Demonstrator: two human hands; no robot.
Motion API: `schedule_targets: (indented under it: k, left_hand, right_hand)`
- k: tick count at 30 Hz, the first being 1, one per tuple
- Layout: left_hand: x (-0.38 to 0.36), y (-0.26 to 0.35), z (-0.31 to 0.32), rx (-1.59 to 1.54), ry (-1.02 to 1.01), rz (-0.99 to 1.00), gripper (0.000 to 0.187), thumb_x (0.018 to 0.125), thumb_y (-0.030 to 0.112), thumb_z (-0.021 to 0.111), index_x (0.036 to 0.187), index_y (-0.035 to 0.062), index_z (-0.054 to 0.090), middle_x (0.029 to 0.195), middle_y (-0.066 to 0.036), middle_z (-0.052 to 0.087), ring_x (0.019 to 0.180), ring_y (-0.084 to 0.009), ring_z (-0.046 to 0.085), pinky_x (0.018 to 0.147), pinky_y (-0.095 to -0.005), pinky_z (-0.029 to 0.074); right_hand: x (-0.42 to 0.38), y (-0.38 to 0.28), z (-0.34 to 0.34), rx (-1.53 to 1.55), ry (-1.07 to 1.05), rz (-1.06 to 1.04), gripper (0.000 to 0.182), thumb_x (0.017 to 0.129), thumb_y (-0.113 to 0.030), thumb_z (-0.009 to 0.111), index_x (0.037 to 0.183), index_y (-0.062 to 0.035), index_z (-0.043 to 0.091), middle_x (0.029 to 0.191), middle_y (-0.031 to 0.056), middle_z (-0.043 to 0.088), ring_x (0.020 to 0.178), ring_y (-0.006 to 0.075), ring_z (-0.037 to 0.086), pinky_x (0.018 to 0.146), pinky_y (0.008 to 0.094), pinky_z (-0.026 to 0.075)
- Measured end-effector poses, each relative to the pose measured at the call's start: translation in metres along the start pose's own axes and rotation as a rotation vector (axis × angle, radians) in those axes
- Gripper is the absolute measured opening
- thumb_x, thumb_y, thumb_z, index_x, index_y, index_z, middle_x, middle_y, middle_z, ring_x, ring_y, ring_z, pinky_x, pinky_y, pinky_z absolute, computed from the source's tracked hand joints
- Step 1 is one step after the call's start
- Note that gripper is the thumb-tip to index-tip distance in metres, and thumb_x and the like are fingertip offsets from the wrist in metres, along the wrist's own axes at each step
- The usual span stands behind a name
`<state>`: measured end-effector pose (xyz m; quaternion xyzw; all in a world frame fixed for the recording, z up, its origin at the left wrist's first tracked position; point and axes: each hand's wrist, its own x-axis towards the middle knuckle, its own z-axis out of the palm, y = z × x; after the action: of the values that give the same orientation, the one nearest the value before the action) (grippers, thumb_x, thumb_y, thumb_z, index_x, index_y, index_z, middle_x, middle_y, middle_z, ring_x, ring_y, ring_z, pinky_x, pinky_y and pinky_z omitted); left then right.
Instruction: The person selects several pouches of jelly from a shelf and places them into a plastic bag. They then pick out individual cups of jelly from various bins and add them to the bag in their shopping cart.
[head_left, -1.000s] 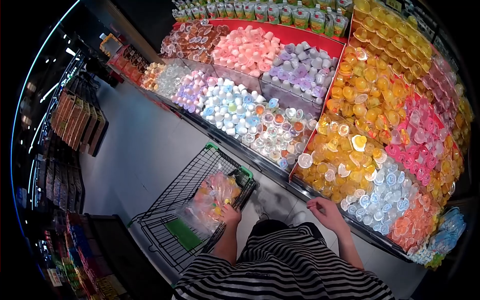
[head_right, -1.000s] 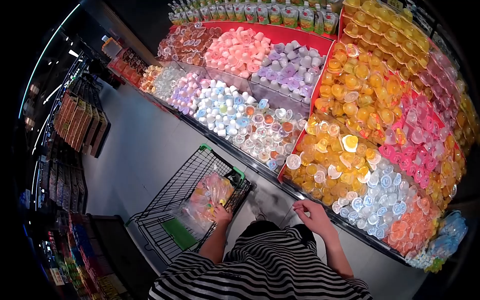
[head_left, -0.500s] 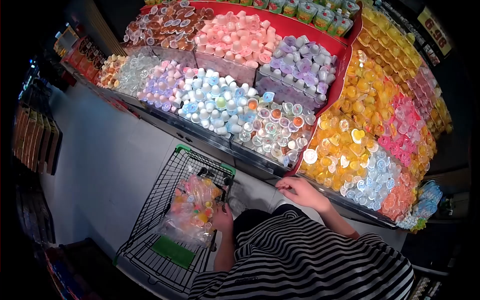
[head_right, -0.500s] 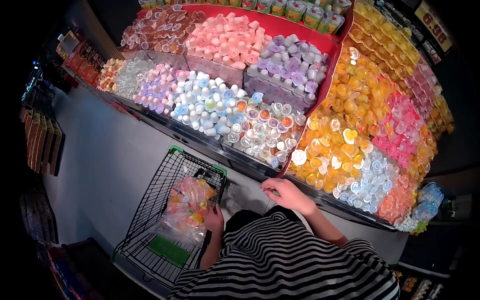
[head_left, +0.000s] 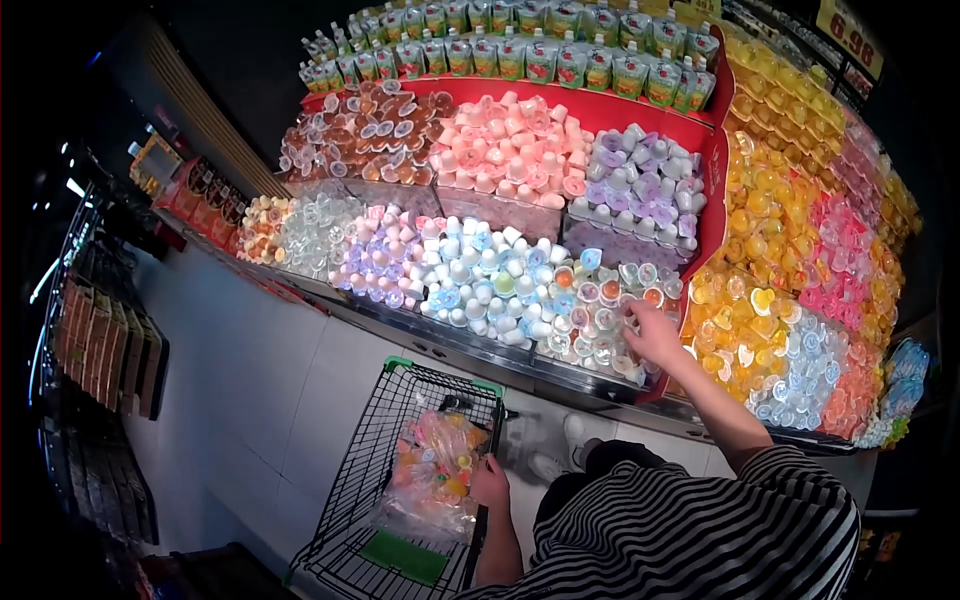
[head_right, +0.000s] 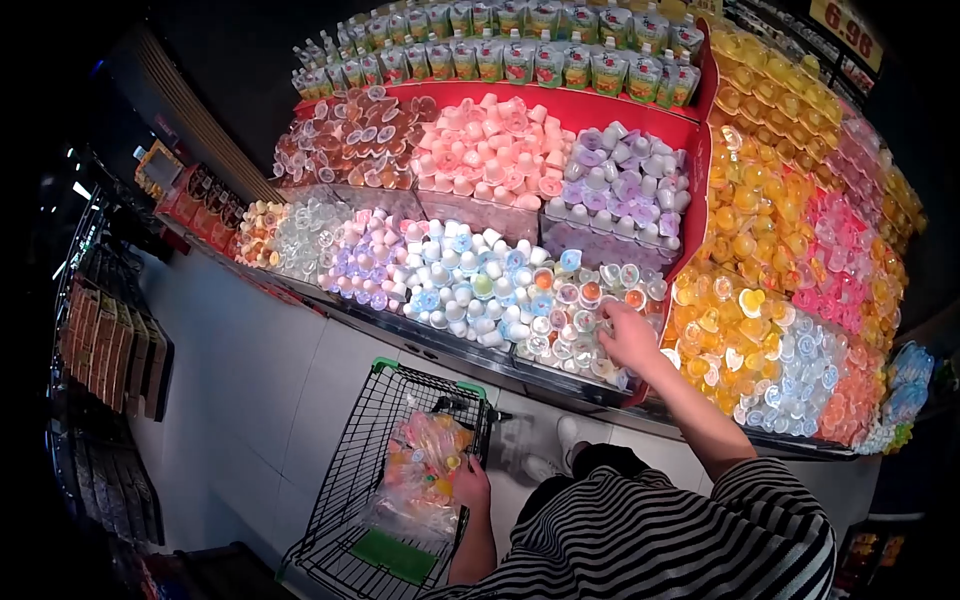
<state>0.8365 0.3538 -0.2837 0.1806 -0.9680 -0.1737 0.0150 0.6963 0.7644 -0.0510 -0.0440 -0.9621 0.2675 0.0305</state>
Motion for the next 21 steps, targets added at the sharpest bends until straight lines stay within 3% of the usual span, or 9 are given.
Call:
schedule_targets:
  k: [2,5,8,9,14,15,17,20,21]
  left_hand:
    - [0.012,-0.012,0.003,0.025,-0.107,-0.047,0.041,0.103,0.043,0.049,0.103,0.0102,0.074,0.101,-0.013,0.072,0.09,-0.0387,0.069,0.073,-0.0505,0.055]
    - [0.027,-0.035,-0.002,-0.197,-0.216,-0.093,0.041,0.103,0.04,0.048,0.102,0.0065,0.072,0.1,-0.018,0.071,0.094,-0.0401,0.068,0.078,-0.0498,0.053]
    - [0.047,-0.061,0.0,-0.475,-0.045,-0.025,0.016,0.095,0.013,0.058,0.103,0.0005,0.065,0.098,-0.019,0.068,0.096,-0.0373,0.066,0.086,-0.0437,0.052]
    - [0.054,-0.053,-0.01,-0.446,-0.006,-0.003,0.015,0.094,0.011,0.059,0.103,0.0006,0.065,0.098,-0.018,0.068,0.096,-0.0361,0.066,0.086,-0.0429,0.052]
    - [0.066,0.042,-0.093,-0.513,0.065,0.102,0.013,0.093,0.009,0.061,0.103,0.0011,0.065,0.096,-0.016,0.068,0.092,-0.0308,0.067,0.082,-0.0394,0.053]
    - [0.065,0.081,-0.12,-0.568,0.062,0.171,0.012,0.095,0.009,0.062,0.103,0.0008,0.065,0.094,-0.013,0.069,0.087,-0.0237,0.067,0.079,-0.0354,0.054]
    - [0.071,0.121,-0.122,-0.706,-0.003,0.229,0.011,0.097,0.008,0.062,0.104,0.001,0.065,0.094,-0.01,0.07,0.086,-0.0187,0.067,0.078,-0.0321,0.054]
    - [0.069,0.183,-0.134,-0.927,-0.301,0.247,0.009,0.101,0.006,0.061,0.106,0.0011,0.066,0.095,-0.005,0.071,0.091,-0.0113,0.066,0.082,-0.0266,0.053]
    - [0.066,0.201,-0.137,-1.022,-0.424,0.277,0.01,0.101,0.006,0.06,0.108,0.0006,0.065,0.098,-0.005,0.071,0.094,-0.0122,0.066,0.086,-0.0269,0.053]
  right_hand:
    - [0.027,0.009,0.004,-0.115,0.125,-0.052,0.043,0.08,-0.013,0.07,0.121,-0.007,0.061,0.113,0.0158,0.062,0.102,0.0361,0.065,0.085,0.0452,0.054]
    - [0.051,0.018,0.017,-0.23,0.142,-0.021,0.044,0.079,-0.013,0.071,0.122,-0.0087,0.061,0.113,0.0148,0.058,0.102,0.0377,0.064,0.084,0.0463,0.055]
    - [0.069,0.033,0.036,-0.151,0.15,0.036,0.04,0.08,-0.013,0.071,0.119,-0.0098,0.063,0.112,0.0142,0.059,0.101,0.0364,0.064,0.081,0.0457,0.056]
    - [0.073,0.037,0.04,-0.124,0.209,0.022,0.03,0.081,-0.014,0.069,0.11,-0.009,0.064,0.109,0.0149,0.059,0.095,0.0367,0.066,0.076,0.0468,0.056]
    - [0.088,0.048,0.049,0.015,0.241,0.073,0.02,0.083,-0.016,0.068,0.099,-0.0064,0.061,0.101,0.0168,0.06,0.084,0.0397,0.067,0.07,0.0507,0.055]
    - [0.09,0.049,0.049,0.035,0.245,0.074,0.02,0.083,-0.016,0.068,0.098,-0.006,0.061,0.101,0.0168,0.061,0.085,0.0397,0.067,0.071,0.0506,0.055]
    - [0.087,0.047,0.041,0.082,0.24,0.076,0.026,0.082,-0.02,0.07,0.1,-0.0043,0.06,0.097,0.0172,0.062,0.085,0.0404,0.066,0.071,0.0503,0.055]
    - [0.064,0.035,0.008,0.29,0.368,-0.033,0.033,0.081,-0.021,0.077,0.104,-0.0042,0.06,0.089,0.0115,0.065,0.079,0.0292,0.068,0.067,0.0404,0.054]
    - [0.053,0.033,-0.001,0.414,0.292,-0.012,0.034,0.081,-0.021,0.08,0.104,-0.0047,0.061,0.086,0.0087,0.065,0.075,0.0233,0.066,0.064,0.0363,0.052]
